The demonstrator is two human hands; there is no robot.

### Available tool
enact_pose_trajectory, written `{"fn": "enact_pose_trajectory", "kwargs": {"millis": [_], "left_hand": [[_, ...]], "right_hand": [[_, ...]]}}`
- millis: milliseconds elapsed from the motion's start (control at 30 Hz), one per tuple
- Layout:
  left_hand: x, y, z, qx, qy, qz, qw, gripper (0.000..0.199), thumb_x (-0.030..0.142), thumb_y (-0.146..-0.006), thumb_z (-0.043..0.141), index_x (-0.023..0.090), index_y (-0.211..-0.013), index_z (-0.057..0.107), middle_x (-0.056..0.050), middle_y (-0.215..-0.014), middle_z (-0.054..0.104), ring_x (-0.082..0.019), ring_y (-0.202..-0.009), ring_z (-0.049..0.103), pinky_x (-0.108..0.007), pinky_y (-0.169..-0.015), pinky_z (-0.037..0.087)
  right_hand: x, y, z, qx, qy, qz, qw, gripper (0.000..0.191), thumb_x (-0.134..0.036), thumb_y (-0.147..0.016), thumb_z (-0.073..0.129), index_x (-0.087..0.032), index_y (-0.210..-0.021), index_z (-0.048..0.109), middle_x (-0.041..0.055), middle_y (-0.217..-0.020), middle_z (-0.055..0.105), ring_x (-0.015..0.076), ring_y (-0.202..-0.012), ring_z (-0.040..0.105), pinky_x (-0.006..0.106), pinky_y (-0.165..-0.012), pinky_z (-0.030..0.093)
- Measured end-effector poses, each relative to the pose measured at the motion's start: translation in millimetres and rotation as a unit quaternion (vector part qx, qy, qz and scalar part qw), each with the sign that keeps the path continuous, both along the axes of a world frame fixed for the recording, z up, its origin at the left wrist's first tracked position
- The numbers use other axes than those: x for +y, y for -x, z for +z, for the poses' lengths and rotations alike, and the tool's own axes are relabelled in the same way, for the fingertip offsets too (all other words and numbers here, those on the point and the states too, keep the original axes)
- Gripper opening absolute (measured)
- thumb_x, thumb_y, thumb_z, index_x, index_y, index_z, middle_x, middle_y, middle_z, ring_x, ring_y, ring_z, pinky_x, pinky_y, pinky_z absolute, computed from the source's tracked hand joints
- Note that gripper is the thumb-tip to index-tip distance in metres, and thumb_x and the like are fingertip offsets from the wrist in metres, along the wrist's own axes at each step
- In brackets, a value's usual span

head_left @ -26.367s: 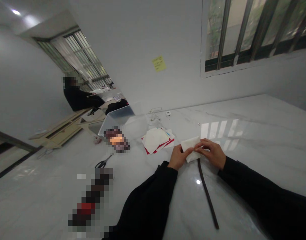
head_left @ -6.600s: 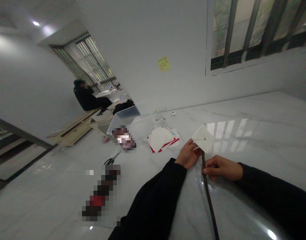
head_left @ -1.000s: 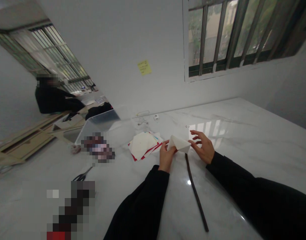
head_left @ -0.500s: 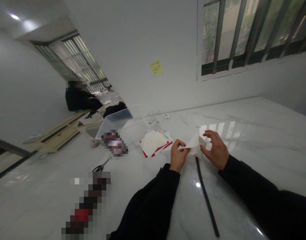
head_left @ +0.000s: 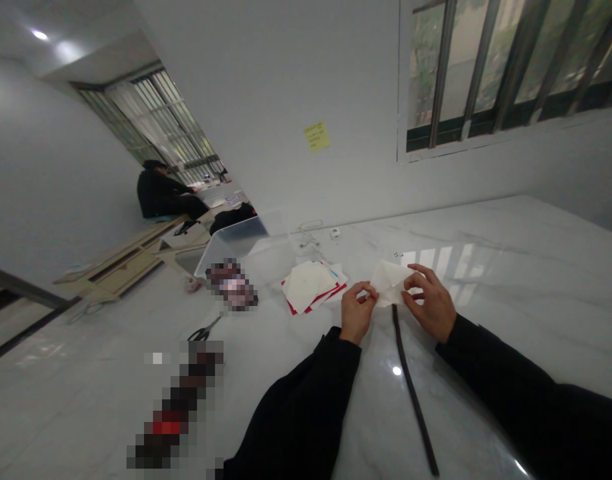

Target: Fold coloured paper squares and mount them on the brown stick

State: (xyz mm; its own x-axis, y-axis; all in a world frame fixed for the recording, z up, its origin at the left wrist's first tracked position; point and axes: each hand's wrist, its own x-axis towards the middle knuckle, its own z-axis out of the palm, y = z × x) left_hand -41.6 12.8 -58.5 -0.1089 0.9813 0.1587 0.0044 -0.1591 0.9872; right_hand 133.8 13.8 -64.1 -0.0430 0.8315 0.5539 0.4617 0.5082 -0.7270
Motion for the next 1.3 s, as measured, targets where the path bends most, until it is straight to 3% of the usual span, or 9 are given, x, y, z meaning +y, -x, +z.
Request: {"fn": "enact_pose_trajectory", "kwargs": {"millis": [133,233,433,533,600,867,967,1067,1300], "left_hand": [[3.6,1.4,-6.0,0.020,-0.018,0.013,1.000,0.009,0.021,-0.071,0.066,0.016,-0.073,0.073,-0.009,-0.099,0.070,-0.020,-0.095,0.064,-0.032,-0.083,0.050],[4.9,3.7,-8.8,0.037,-0.019,0.011,0.999,0.013,0.022,-0.074,0.064,0.016,-0.077,0.075,-0.008,-0.092,0.072,-0.020,-0.089,0.066,-0.032,-0.083,0.051],[5.6,9.3,-10.2,0.039,0.020,0.019,0.999,0.031,0.018,-0.075,0.065,0.016,-0.105,0.074,-0.009,-0.104,0.073,-0.018,-0.082,0.068,-0.027,-0.075,0.054],[7.0,10.7,-11.6,0.007,0.041,0.021,0.999,0.043,0.016,-0.073,0.067,0.015,-0.115,0.069,-0.009,-0.107,0.072,-0.016,-0.078,0.069,-0.024,-0.069,0.054],[8.0,11.4,-13.2,-0.009,0.044,0.018,0.999,0.046,0.015,-0.072,0.068,0.015,-0.118,0.067,-0.009,-0.111,0.071,-0.015,-0.078,0.068,-0.024,-0.070,0.055],[7.9,14.5,-10.1,0.009,0.040,-0.041,0.998,0.046,0.020,-0.073,0.070,0.014,-0.118,0.067,-0.007,-0.091,0.073,-0.012,-0.069,0.063,-0.022,-0.064,0.051],[7.7,15.7,-7.5,0.025,0.049,-0.036,0.998,0.044,0.019,-0.072,0.069,0.014,-0.116,0.069,-0.006,-0.081,0.071,-0.011,-0.063,0.059,-0.021,-0.059,0.047],[10.0,17.5,-9.9,0.020,0.051,-0.029,0.998,0.047,0.018,-0.069,0.072,0.016,-0.116,0.069,-0.006,-0.086,0.072,-0.013,-0.069,0.061,-0.023,-0.064,0.048],[17.8,23.5,-20.3,-0.161,0.081,-0.034,0.983,0.051,0.016,-0.062,0.078,0.016,-0.112,0.070,-0.010,-0.107,0.071,-0.019,-0.093,0.065,-0.033,-0.088,0.048]], "right_hand": [[6.4,-6.7,0.4,0.037,0.007,-0.021,0.999,0.011,-0.027,-0.086,0.054,-0.020,-0.094,0.057,0.0105,-0.132,0.049,0.0168,-0.079,0.066,0.028,-0.053,0.060],[10.2,-6.9,-3.4,0.067,0.012,-0.044,0.997,0.034,-0.032,-0.083,0.060,-0.020,-0.114,0.052,0.0124,-0.130,0.050,0.0159,-0.073,0.065,0.028,-0.050,0.059],[15.6,-2.8,-9.6,0.078,-0.011,-0.065,0.995,0.027,-0.029,-0.084,0.055,-0.021,-0.110,0.055,0.0113,-0.140,0.046,0.0244,-0.101,0.063,0.028,-0.051,0.060],[17.7,-4.1,-11.3,0.026,0.001,-0.042,0.999,0.016,-0.021,-0.083,0.052,-0.020,-0.093,0.064,0.0085,-0.140,0.047,0.0264,-0.112,0.059,0.031,-0.060,0.061],[19.5,-6.2,-14.1,-0.011,0.014,-0.032,0.999,0.022,-0.016,-0.082,0.049,-0.021,-0.089,0.069,0.0068,-0.141,0.048,0.0255,-0.110,0.061,0.033,-0.068,0.060],[28.3,-12.8,-24.5,-0.031,0.060,-0.016,0.998,0.052,-0.012,-0.074,0.048,-0.022,-0.121,0.065,0.0061,-0.135,0.057,0.0263,-0.125,0.053,0.043,-0.105,0.043],[31.7,-16.8,-26.4,0.008,0.108,-0.023,0.994,0.053,-0.018,-0.077,0.051,-0.024,-0.130,0.060,0.0060,-0.130,0.061,0.0262,-0.115,0.059,0.043,-0.100,0.046],[37.0,-23.9,-31.1,0.055,0.162,0.007,0.985,0.042,-0.029,-0.081,0.058,-0.023,-0.122,0.066,0.0066,-0.120,0.067,0.0251,-0.100,0.064,0.041,-0.092,0.050],[46.5,-35.8,-41.6,0.230,0.251,0.104,0.935,0.049,-0.044,-0.073,0.073,-0.018,-0.115,0.069,0.0070,-0.096,0.073,0.0192,-0.080,0.066,0.030,-0.070,0.053]]}}
